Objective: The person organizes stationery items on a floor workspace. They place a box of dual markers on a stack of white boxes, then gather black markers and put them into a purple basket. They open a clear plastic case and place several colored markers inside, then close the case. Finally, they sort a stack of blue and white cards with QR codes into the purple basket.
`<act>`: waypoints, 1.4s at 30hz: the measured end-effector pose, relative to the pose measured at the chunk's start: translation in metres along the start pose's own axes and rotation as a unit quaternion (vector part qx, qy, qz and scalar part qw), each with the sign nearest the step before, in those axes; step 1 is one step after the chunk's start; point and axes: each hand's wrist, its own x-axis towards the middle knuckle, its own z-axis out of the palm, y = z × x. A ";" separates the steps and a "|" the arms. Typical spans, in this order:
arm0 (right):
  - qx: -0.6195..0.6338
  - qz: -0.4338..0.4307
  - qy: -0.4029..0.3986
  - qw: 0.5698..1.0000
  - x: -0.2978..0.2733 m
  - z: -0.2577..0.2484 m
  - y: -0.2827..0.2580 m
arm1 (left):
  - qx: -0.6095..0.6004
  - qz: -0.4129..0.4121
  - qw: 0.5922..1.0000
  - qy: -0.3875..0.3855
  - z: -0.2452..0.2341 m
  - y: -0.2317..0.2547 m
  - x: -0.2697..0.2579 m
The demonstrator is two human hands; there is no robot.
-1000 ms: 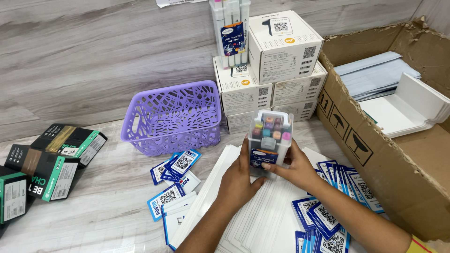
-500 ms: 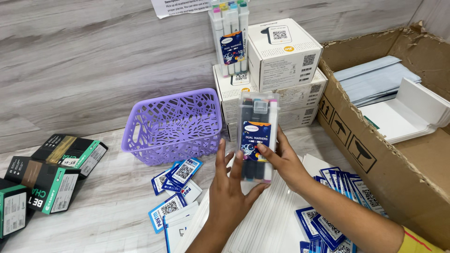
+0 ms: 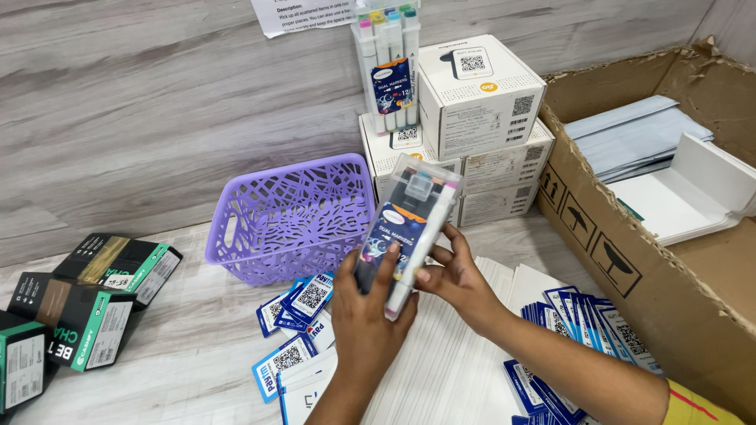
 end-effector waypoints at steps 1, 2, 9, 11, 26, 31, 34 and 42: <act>-0.005 -0.012 -0.030 0.999 0.002 0.001 0.000 | 0.012 -0.010 1.000 -0.005 -0.001 -0.006 0.000; -0.010 -0.024 -0.060 0.998 0.003 0.003 -0.002 | 0.024 -0.019 0.999 -0.009 -0.002 -0.012 0.000; -0.413 -0.064 -0.142 0.897 0.031 0.019 -0.030 | 0.003 -0.036 0.999 0.020 -0.021 -0.063 0.003; -0.529 -0.080 -0.169 0.828 0.041 0.024 -0.030 | 0.004 -0.073 0.997 0.015 -0.026 -0.072 0.003; -0.682 -0.228 -0.160 0.676 0.078 0.045 -0.001 | 0.168 -0.132 0.971 -0.105 -0.058 -0.069 0.016; -0.663 -0.217 -0.158 0.699 0.080 0.047 -0.010 | 0.144 -0.085 0.978 -0.122 -0.060 -0.072 0.015; -0.666 -0.195 -0.162 0.701 0.078 0.050 -0.010 | 0.121 -0.071 0.987 -0.084 -0.052 -0.076 0.008; -0.689 -0.219 -0.165 0.671 0.077 0.046 0.002 | 0.084 -0.143 0.977 0.133 -0.057 -0.147 0.012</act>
